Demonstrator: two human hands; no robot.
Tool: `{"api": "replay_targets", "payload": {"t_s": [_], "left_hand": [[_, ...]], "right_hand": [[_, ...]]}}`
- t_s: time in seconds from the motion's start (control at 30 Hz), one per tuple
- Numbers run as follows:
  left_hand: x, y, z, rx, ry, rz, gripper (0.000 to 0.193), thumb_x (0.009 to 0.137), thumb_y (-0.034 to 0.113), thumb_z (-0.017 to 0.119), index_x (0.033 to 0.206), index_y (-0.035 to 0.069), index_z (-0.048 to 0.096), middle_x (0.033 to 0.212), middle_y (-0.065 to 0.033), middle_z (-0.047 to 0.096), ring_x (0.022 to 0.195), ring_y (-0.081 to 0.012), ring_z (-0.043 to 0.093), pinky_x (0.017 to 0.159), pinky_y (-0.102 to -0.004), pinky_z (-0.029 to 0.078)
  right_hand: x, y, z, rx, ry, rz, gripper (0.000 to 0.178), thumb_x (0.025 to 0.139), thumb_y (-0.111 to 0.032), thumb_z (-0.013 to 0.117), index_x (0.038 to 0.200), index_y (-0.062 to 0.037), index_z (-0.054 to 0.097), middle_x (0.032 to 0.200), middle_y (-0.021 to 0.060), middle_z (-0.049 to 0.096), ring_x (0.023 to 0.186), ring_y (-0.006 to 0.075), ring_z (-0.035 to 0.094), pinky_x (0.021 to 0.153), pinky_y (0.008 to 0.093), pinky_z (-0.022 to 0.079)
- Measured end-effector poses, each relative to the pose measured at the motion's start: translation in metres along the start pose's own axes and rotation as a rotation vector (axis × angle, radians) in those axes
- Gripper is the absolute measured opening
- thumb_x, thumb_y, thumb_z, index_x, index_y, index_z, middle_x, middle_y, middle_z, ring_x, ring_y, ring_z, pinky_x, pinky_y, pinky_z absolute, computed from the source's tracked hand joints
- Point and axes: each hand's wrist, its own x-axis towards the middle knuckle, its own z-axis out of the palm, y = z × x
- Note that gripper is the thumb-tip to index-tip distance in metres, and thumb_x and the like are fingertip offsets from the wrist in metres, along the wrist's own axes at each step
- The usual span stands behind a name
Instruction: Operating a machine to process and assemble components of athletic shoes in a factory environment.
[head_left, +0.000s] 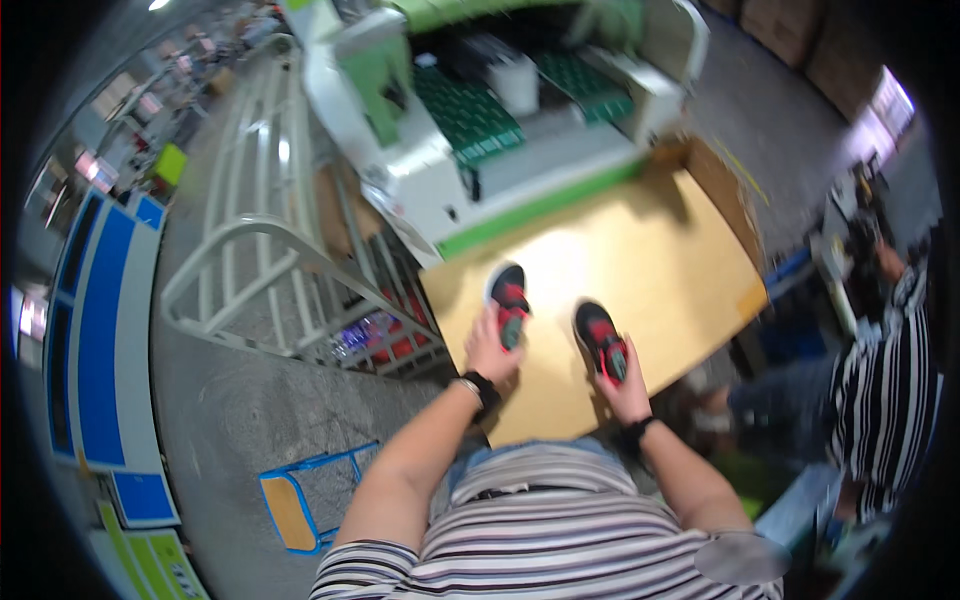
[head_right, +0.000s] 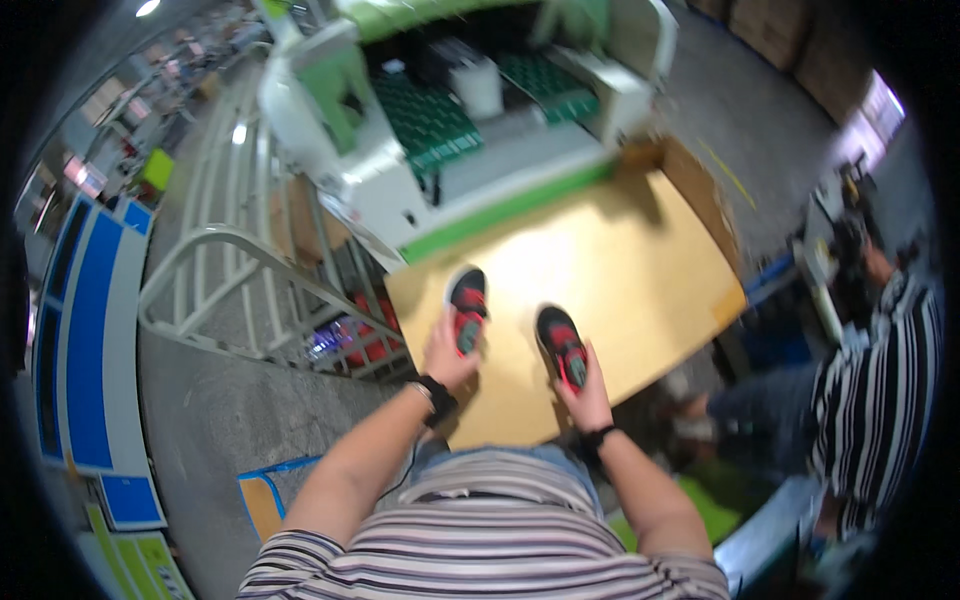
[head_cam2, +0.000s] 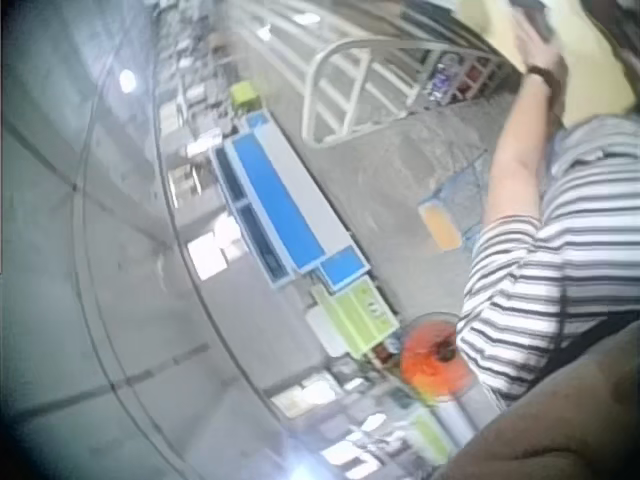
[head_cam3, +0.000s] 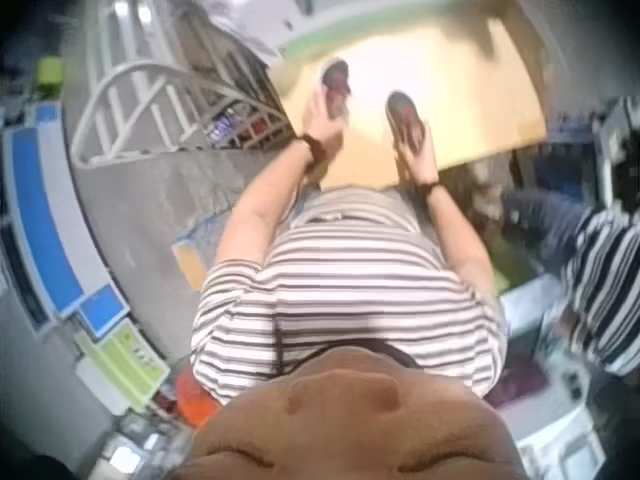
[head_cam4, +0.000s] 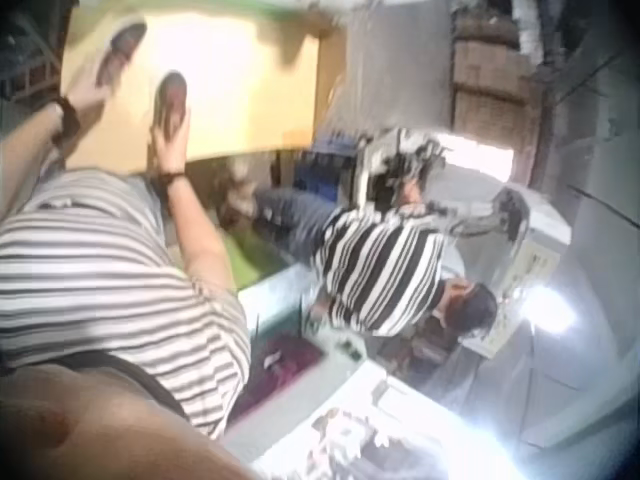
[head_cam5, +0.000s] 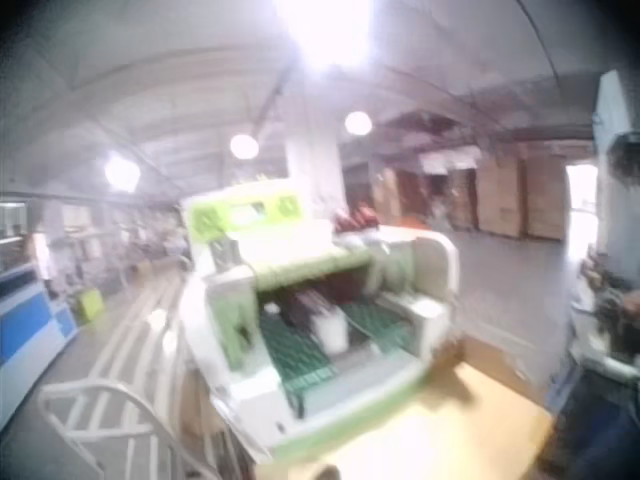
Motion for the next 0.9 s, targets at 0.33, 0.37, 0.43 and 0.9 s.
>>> {"api": "replay_targets", "payload": {"t_s": [0.33, 0.37, 0.43, 0.9], "left_hand": [[-0.052, 0.006, -0.004, -0.283, -0.159, -0.005, 0.111, 0.077, 0.033, 0.08, 0.157, 0.002, 0.009, 0.142, -0.033, 0.041, 0.13, -0.0457, 0.047, 0.111, -0.0484, 0.04], [-0.055, 0.01, -0.003, -0.291, -0.177, 0.011, 0.112, 0.076, 0.034, 0.082, 0.156, 0.001, 0.01, 0.142, -0.0325, 0.041, 0.13, -0.0454, 0.047, 0.111, -0.0482, 0.04], [-0.057, 0.024, -0.002, -0.292, -0.207, -0.055, 0.119, 0.073, 0.037, 0.086, 0.155, 0.0, 0.008, 0.146, -0.032, 0.034, 0.134, -0.0449, 0.041, 0.114, -0.0492, 0.036], [0.013, 0.05, 0.009, -0.388, 0.059, -0.139, 0.105, 0.076, 0.012, 0.076, 0.156, -0.001, 0.008, 0.147, -0.0266, 0.035, 0.135, -0.0364, 0.042, 0.114, -0.0442, 0.035]], "right_hand": [[-0.006, 0.009, -0.007, 0.141, 0.01, 0.027, 0.1, 0.08, -0.012, 0.082, 0.159, -0.0042, 0.021, 0.147, 0.0223, 0.046, 0.137, 0.0306, 0.048, 0.114, 0.037, 0.039], [-0.005, 0.012, -0.004, 0.135, 0.014, 0.021, 0.101, 0.08, -0.011, 0.082, 0.159, -0.0042, 0.021, 0.147, 0.0223, 0.046, 0.137, 0.0306, 0.047, 0.114, 0.0369, 0.039], [0.0, 0.015, 0.006, 0.153, 0.032, 0.009, 0.101, 0.079, -0.011, 0.083, 0.159, -0.0033, 0.021, 0.148, 0.0233, 0.044, 0.139, 0.0311, 0.046, 0.115, 0.0372, 0.037], [0.078, -0.033, 0.08, 0.271, 0.115, -0.095, 0.09, 0.084, -0.005, 0.075, 0.158, -0.0044, 0.023, 0.146, 0.0197, 0.046, 0.137, 0.0271, 0.046, 0.114, 0.0373, 0.038]]}}
